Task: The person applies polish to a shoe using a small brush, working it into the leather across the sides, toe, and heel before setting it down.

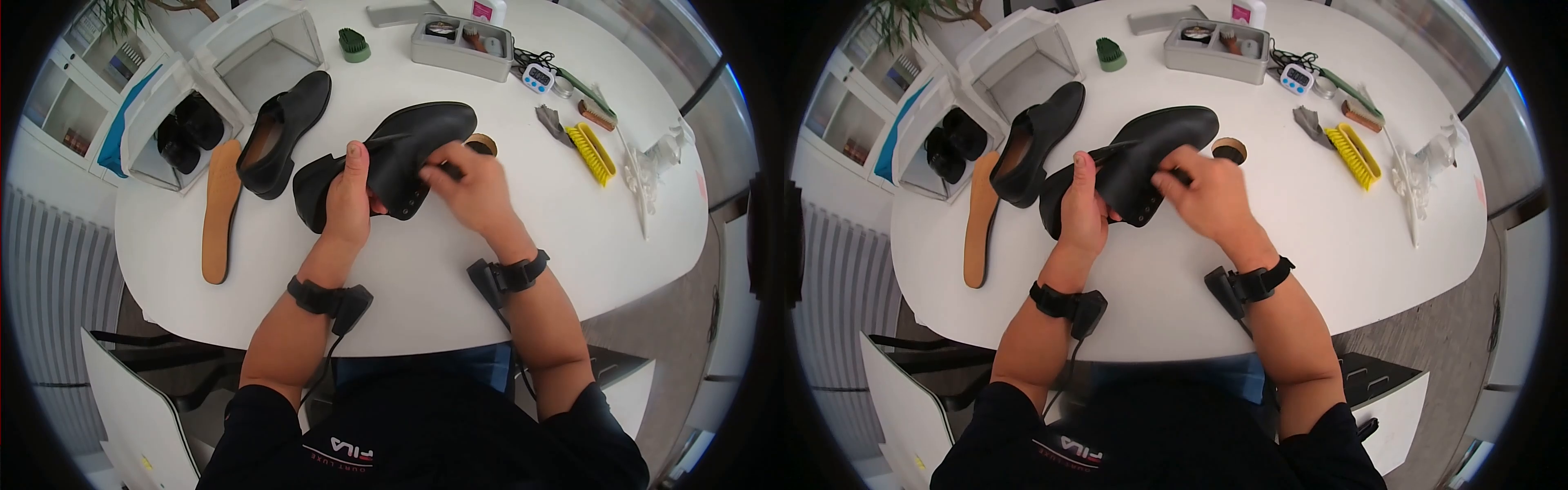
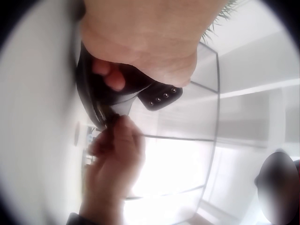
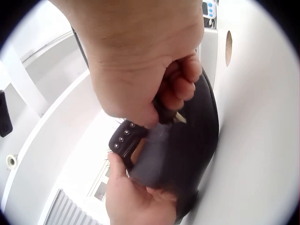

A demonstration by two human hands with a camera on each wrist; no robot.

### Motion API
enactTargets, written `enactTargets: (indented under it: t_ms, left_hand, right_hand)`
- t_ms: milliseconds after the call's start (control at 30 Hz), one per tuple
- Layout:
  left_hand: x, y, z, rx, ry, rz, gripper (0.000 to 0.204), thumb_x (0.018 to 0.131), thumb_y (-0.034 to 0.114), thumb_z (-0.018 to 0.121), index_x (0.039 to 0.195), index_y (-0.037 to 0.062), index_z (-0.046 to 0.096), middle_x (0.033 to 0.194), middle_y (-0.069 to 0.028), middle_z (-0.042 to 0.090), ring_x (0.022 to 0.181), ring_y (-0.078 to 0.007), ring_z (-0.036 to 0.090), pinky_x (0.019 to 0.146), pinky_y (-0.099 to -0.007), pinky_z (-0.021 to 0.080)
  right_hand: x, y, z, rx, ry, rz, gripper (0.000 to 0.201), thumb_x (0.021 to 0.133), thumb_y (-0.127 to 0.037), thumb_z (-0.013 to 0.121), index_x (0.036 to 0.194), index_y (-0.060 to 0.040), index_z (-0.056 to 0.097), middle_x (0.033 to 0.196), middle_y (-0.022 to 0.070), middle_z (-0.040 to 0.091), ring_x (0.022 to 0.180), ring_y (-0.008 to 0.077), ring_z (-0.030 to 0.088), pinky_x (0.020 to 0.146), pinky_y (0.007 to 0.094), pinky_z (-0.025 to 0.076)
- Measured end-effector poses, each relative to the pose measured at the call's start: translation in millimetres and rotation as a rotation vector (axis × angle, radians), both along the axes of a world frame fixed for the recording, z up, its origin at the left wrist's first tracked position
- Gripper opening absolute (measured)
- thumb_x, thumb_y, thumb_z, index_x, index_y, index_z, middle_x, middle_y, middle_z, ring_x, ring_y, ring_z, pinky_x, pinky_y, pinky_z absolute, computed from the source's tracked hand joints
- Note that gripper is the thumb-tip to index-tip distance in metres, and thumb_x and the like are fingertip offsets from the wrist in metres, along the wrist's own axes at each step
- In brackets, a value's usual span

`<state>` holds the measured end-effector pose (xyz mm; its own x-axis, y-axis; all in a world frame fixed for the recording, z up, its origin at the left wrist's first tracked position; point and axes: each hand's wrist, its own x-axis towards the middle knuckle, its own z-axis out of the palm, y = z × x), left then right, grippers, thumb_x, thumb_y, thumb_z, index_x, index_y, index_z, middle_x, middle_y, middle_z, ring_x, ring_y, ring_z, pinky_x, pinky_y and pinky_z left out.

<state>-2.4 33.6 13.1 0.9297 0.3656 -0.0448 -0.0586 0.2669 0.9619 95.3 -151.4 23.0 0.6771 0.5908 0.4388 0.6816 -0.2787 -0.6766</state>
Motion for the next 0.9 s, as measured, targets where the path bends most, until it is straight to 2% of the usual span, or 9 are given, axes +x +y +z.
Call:
enactTargets:
  t_ms: [100,267,367,433,533,600,700,800,900]
  left_hand:
    - [-1,0,0,0.032,0.038,0.004,0.076,0.107,0.073,0.036,0.120,0.0046,0.068,0.086,0.0005,0.068,0.064,-0.0076,0.056,0.055,-0.0241,0.042]
    - [0,-2,-1,0.036,0.034,0.018,0.076,0.107,0.073,0.037,0.120,0.0042,0.067,0.086,0.0003,0.068,0.064,-0.0078,0.056,0.055,-0.0241,0.042]
    - [0,0,-4,0.048,0.025,0.009,0.076,0.107,0.073,0.037,0.120,0.0040,0.067,0.086,0.0002,0.068,0.064,-0.0078,0.056,0.055,-0.0240,0.043]
    - [0,1,-5,0.056,0.014,-0.005,0.076,0.107,0.073,0.038,0.120,0.0040,0.067,0.087,0.0002,0.068,0.065,-0.0078,0.057,0.055,-0.0239,0.043]
    - [1,-3,-5,0.040,0.042,0.026,0.076,0.107,0.073,0.037,0.120,0.0040,0.067,0.087,0.0002,0.068,0.066,-0.0076,0.058,0.055,-0.0239,0.043]
    - [0,-5,-4,0.043,0.038,0.050,0.082,0.103,0.079,0.042,0.094,0.0042,0.075,0.071,-0.0007,0.066,0.060,-0.0079,0.057,0.057,-0.0220,0.045]
    - [-1,-3,-3,0.061,0.007,-0.008,0.077,0.107,0.073,0.037,0.118,0.0038,0.067,0.087,0.0001,0.069,0.066,-0.0076,0.058,0.055,-0.0239,0.043]
    - [-1,-4,-3,0.066,0.020,0.008,0.077,0.107,0.074,0.037,0.118,0.0042,0.068,0.086,0.0002,0.068,0.066,-0.0074,0.058,0.056,-0.0238,0.043]
    - [0,-1,-7,0.067,0.016,-0.003,0.076,0.107,0.074,0.036,0.118,0.0050,0.068,0.087,-0.0002,0.068,0.067,-0.0079,0.058,0.057,-0.0242,0.044]
  right_hand:
    - [8,-2,8,0.208,0.214,-0.388,0.022,0.091,-0.022,0.082,0.105,-0.0076,0.074,0.091,0.0092,0.077,0.078,0.0238,0.074,0.072,0.0351,0.056]
    - [-5,7,-1,0.205,0.125,0.017,0.021,0.092,-0.022,0.081,0.103,-0.0078,0.070,0.091,0.0098,0.076,0.083,0.0281,0.074,0.074,0.0368,0.056]
    - [-6,3,6,0.099,0.122,0.010,0.020,0.091,-0.023,0.081,0.102,-0.0094,0.071,0.091,0.0110,0.077,0.082,0.0321,0.074,0.073,0.0399,0.057]
    - [9,-2,3,0.018,-0.013,-0.389,0.019,0.090,-0.024,0.080,0.101,-0.0107,0.072,0.090,0.0121,0.077,0.082,0.0331,0.075,0.073,0.0416,0.058]
    - [17,-7,1,-0.061,0.057,-0.491,0.020,0.089,-0.025,0.081,0.101,-0.0112,0.074,0.085,0.0116,0.076,0.080,0.0333,0.075,0.072,0.0431,0.058]
    - [11,-3,-5,-0.025,-0.055,-0.443,0.020,0.090,-0.025,0.081,0.100,-0.0093,0.073,0.080,0.0100,0.076,0.073,0.0316,0.074,0.068,0.0415,0.057]
    - [-6,5,5,0.203,0.021,-0.206,0.019,0.090,-0.022,0.082,0.099,-0.0083,0.072,0.076,0.0088,0.074,0.066,0.0267,0.071,0.063,0.0355,0.054]
    - [-14,5,9,0.288,0.104,-0.007,0.019,0.089,-0.021,0.082,0.099,-0.0086,0.073,0.075,0.0090,0.073,0.065,0.0269,0.071,0.062,0.0355,0.054]
    - [-2,2,3,-0.065,-0.048,-0.138,0.021,0.089,-0.026,0.081,0.100,-0.0096,0.073,0.076,0.0102,0.074,0.069,0.0291,0.073,0.063,0.0405,0.056]
